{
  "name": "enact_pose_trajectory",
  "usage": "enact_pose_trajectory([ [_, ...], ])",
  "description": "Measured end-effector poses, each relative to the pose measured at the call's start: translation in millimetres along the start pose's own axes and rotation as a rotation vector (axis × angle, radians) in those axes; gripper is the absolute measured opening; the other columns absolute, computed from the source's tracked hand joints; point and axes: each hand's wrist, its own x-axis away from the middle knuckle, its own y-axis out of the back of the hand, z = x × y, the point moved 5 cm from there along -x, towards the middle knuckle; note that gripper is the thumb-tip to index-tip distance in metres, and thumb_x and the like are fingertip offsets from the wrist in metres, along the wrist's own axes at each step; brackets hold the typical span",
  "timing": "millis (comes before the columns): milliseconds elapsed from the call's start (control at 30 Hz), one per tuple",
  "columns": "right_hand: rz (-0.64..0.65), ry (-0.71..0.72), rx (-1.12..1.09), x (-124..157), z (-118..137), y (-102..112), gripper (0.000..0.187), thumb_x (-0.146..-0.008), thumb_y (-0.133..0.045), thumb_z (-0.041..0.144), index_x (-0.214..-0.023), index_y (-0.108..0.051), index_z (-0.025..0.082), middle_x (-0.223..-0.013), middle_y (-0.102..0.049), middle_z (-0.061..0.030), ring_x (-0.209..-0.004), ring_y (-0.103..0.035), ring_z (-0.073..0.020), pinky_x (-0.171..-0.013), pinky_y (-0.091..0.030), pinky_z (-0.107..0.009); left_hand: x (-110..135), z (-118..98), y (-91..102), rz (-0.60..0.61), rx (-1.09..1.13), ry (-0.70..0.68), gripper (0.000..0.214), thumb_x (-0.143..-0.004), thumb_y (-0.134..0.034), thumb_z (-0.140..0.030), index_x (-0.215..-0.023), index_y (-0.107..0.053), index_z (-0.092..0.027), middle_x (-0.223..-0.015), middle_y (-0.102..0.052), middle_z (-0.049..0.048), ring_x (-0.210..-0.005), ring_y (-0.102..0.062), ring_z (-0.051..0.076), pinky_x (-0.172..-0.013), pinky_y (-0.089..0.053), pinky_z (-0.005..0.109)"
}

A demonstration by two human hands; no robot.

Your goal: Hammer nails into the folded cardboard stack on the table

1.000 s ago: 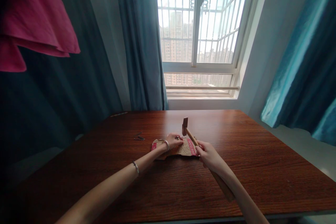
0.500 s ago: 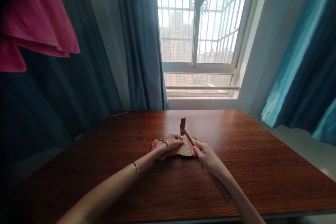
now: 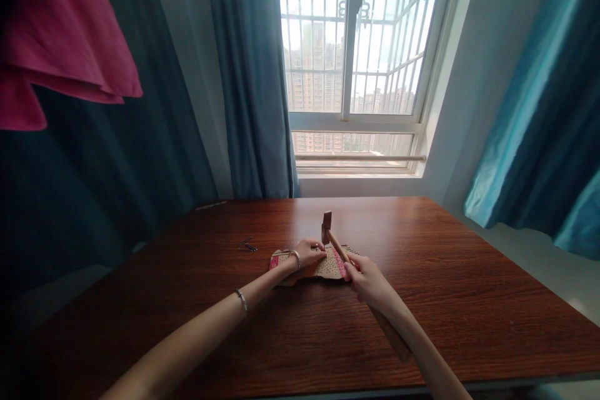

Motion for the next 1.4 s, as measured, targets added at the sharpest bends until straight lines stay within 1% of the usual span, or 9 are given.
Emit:
enact_pose_trajectory([
  [233,-0.007,0.02,0.018,2,1,6,0.03,-0.077,-0.041,0.04,-0.089,-0.052,0.015,-0.063,-0.046,0.0029,-0.038,-0.037,-0.0045,-0.029,-0.032,-0.016,6,-4,10.8,-0.034,0.097,-0.1,0.028,-0.063,-0.062,-0.032,-0.085,-0.066,-0.016,-0.083,-0.067,0.002,-0.076,-0.058,0.015,-0.069,-0.044,0.022],
  [300,-0.011,0.018,0.017,2,-1,6,0.031,-0.076,-0.041,0.041,-0.089,-0.052,0.015,-0.062,-0.046,0.003,-0.037,-0.037,-0.0043,-0.029,-0.031,-0.016,7,-4,13.0,-0.022,0.118,-0.117,0.026,-0.064,-0.062,-0.032,-0.084,-0.066,-0.015,-0.083,-0.066,0.0021,-0.077,-0.058,0.015,-0.069,-0.044,0.022],
  [433,-0.012,0.013,0.009,2,-4,6,0.033,-0.076,-0.041,0.043,-0.089,-0.052,0.015,-0.062,-0.047,0.0028,-0.037,-0.037,-0.0045,-0.03,-0.032,-0.017,7,-2,11.0,0.028,0.098,-0.158,0.023,-0.064,-0.062,-0.031,-0.08,-0.066,-0.015,-0.08,-0.065,0.0019,-0.076,-0.057,0.015,-0.069,-0.044,0.022],
  [567,-0.01,0.002,0.001,2,-4,5,0.034,-0.075,-0.041,0.044,-0.09,-0.052,0.016,-0.063,-0.047,0.0028,-0.037,-0.037,-0.0042,-0.03,-0.032,-0.016,7,-2,9.5,0.008,0.113,-0.205,0.02,-0.063,-0.062,-0.027,-0.079,-0.066,-0.015,-0.081,-0.065,0.0017,-0.077,-0.057,0.015,-0.071,-0.043,0.022],
  [767,0.001,0.025,-0.019,3,1,3,0.033,-0.076,-0.041,0.042,-0.092,-0.052,0.016,-0.063,-0.047,0.0031,-0.036,-0.037,-0.0045,-0.029,-0.031,-0.017,8,-2,10.3,0.002,0.163,-0.188,0.017,-0.066,-0.059,-0.026,-0.075,-0.065,-0.013,-0.077,-0.065,0.0024,-0.074,-0.058,0.014,-0.067,-0.044,0.021],
  [933,0.014,0.034,-0.011,4,2,1,0.029,-0.077,-0.04,0.038,-0.09,-0.051,0.015,-0.061,-0.045,0.0036,-0.037,-0.037,-0.0046,-0.028,-0.03,-0.016,7,0,9.4,0.01,0.13,-0.14,0.017,-0.066,-0.059,-0.027,-0.075,-0.065,-0.015,-0.077,-0.065,0.0016,-0.073,-0.058,0.014,-0.067,-0.044,0.021],
  [1100,0.02,0.029,0.021,4,-1,0,0.025,-0.078,-0.04,0.037,-0.086,-0.051,0.016,-0.059,-0.043,0.0044,-0.038,-0.036,-0.0045,-0.029,-0.031,-0.015,8,-1,10.2,0.016,0.108,-0.169,0.017,-0.067,-0.058,-0.028,-0.074,-0.065,-0.014,-0.075,-0.065,0.002,-0.072,-0.057,0.014,-0.067,-0.043,0.021],
  [1267,0.017,0.037,0.041,4,-3,2,0.024,-0.079,-0.039,0.036,-0.084,-0.049,0.015,-0.06,-0.043,0.0041,-0.037,-0.036,-0.004,-0.028,-0.033,-0.016,6,1,6.6,0.023,0.111,-0.156,0.018,-0.067,-0.056,-0.027,-0.074,-0.064,-0.012,-0.074,-0.064,0.0026,-0.069,-0.056,0.014,-0.063,-0.042,0.021],
  [1400,0.007,0.029,0.023,5,-5,5,0.027,-0.079,-0.04,0.038,-0.087,-0.05,0.014,-0.061,-0.043,0.004,-0.038,-0.037,-0.0046,-0.028,-0.035,-0.016,4,-2,3.7,0.009,0.093,-0.19,0.021,-0.064,-0.058,-0.026,-0.078,-0.066,-0.012,-0.077,-0.065,0.0037,-0.071,-0.056,0.015,-0.066,-0.042,0.023],
])
